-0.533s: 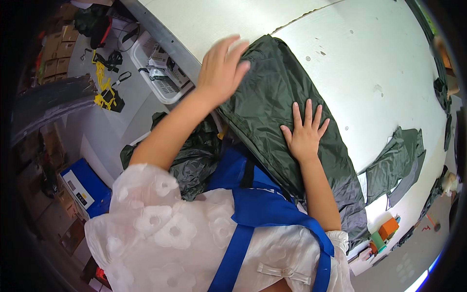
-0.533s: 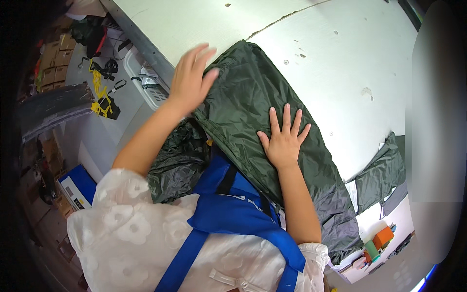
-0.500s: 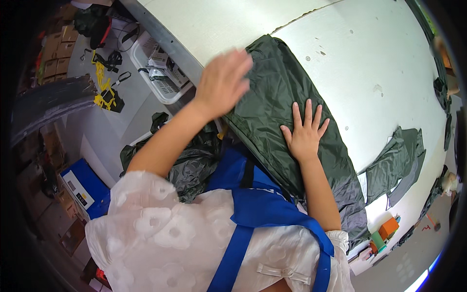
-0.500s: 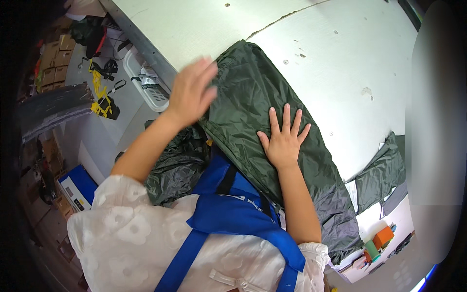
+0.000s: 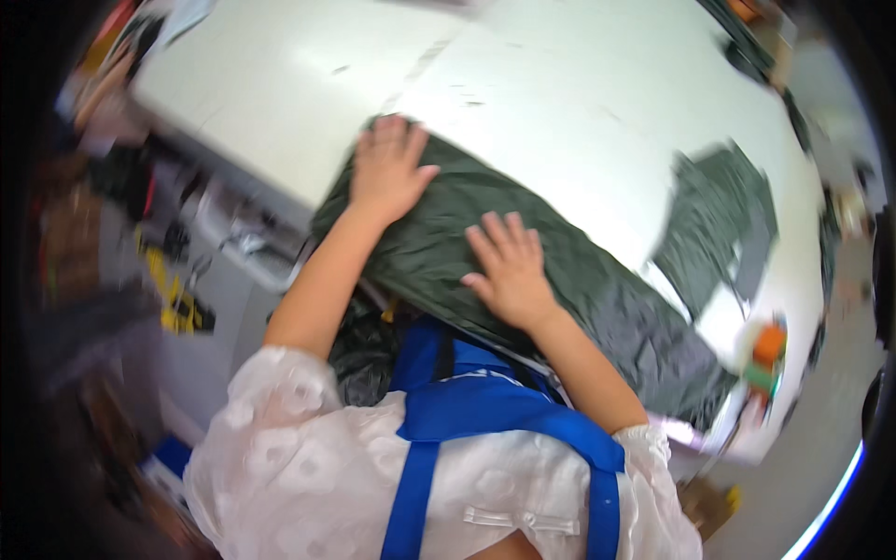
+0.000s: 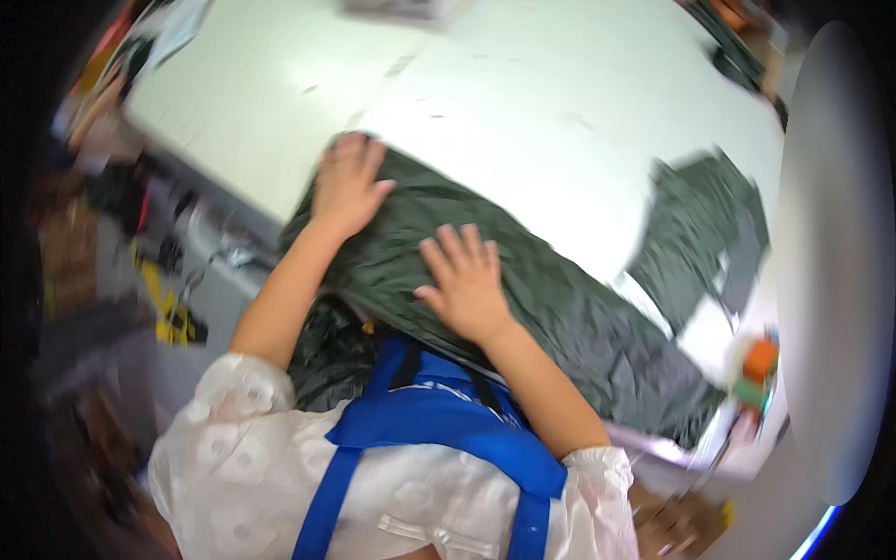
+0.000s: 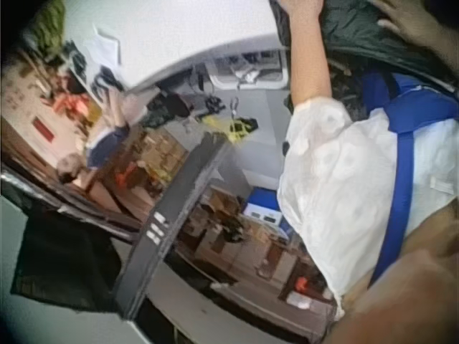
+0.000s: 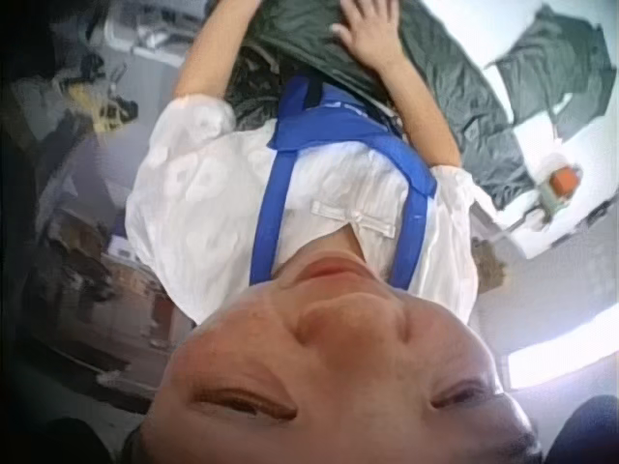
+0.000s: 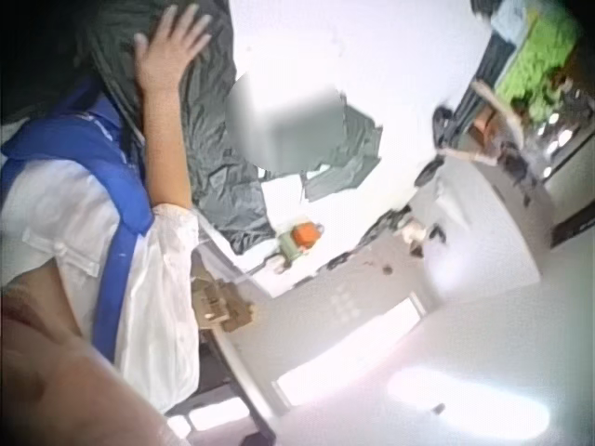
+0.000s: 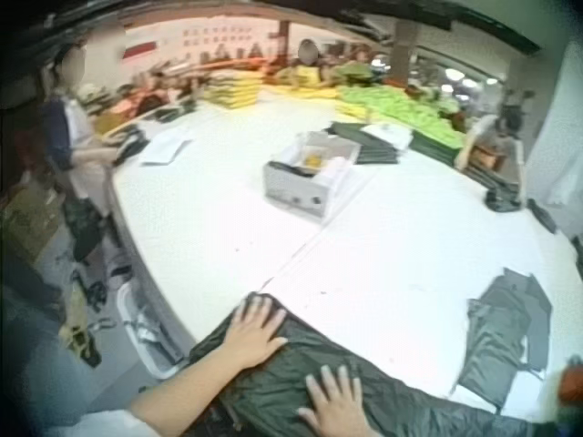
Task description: The person folds a dark green jacket on a white table, smoothing the fabric and aligning the edges. They use a small blade to cut off tags or threads, then fold the jacket into a compact rectangle.
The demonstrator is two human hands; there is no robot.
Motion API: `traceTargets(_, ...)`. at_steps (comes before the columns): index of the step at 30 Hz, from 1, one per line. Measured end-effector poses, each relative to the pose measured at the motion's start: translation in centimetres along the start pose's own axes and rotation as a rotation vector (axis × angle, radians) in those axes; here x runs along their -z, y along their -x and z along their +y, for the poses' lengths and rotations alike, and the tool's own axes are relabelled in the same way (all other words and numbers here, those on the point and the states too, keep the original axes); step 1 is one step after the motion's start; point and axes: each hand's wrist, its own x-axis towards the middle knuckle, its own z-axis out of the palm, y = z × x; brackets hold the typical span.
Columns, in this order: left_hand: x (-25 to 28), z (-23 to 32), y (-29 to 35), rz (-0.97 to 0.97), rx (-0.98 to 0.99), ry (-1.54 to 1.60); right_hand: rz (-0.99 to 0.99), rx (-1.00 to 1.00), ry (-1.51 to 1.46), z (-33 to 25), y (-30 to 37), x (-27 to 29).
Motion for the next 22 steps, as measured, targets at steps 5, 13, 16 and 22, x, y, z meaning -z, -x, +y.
traceTargets(5,0.8,3.2,2.7,-0.136,0.047,-0.16,0.195,-0.055,-0.159,4.5,12.7,6.9)
traceTargets(13,2.1,24.5,8.5,0.018,-0.355,0.239,1.221,-1.143,0.177,29.8,50.3,10.7)
traceTargets(16,1.7,35.2,12.6,-0.227,-0.547,0.024,1.181,-1.556,0.317,38.5,64.4,11.4)
traceTargets(22,-0.2,42.9,16.0,-0.335,-0.561,-0.134,0.474,-1.876,-0.159,49.8,71.4,12.1)
